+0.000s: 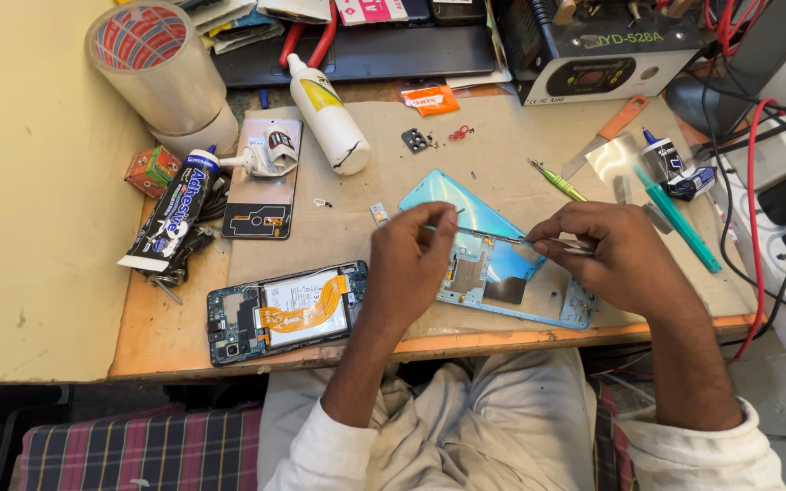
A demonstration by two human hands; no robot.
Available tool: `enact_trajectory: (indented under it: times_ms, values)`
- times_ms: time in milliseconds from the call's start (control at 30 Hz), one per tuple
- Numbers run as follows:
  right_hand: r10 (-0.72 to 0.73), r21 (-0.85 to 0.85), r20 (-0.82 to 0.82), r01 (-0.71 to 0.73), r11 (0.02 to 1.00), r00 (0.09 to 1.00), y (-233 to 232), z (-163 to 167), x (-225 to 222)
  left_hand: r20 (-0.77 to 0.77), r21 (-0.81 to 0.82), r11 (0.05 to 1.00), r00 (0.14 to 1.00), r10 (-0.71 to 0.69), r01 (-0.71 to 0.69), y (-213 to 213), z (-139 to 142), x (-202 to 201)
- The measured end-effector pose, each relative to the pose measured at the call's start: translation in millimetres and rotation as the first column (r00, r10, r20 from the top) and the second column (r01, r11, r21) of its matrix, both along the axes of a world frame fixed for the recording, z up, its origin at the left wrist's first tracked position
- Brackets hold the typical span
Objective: The person applies adhesive to the edges of a smartphone screen assembly, then places the screen onto the phone body. They use tweezers to remove a small component from the phone's frame and place it on the table.
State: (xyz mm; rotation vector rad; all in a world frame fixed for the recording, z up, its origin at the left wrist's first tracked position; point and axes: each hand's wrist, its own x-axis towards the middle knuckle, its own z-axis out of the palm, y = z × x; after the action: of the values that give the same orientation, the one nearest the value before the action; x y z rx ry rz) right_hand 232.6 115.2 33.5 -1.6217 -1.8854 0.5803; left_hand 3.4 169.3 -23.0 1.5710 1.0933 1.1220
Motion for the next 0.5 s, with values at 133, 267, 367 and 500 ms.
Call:
enact_trajectory:
  times_ms: [133, 267, 367, 500]
  values:
    - [-0.115, -0.116, 0.127, 0.13, 0.985, 0.985, 0, 8, -11, 0.193, -0.111, 0.977, 0.968, -0.159, 0.183, -4, -8, 5]
    - [-0.099, 0.116, 0.052, 0.093, 0.989, 0.994, -11, 12, -33, 0.178, -0.255, 0.964, 0.983, -0.035, 0.08, -3, -11, 9]
    - [-0.093, 0.222, 0.021, 0.086, 0.971, 0.995, -22, 1, -55, 0.104, -0.192, 0.981, 0.994, 0.02, 0.0, -5, -10, 11]
    - [-0.255, 0.149, 0.033, 0.248, 0.957, 0.966, -28, -15, -73, 0.078, -0.094, 0.995, 0.996, 0.053, -0.046, -9, -8, 10]
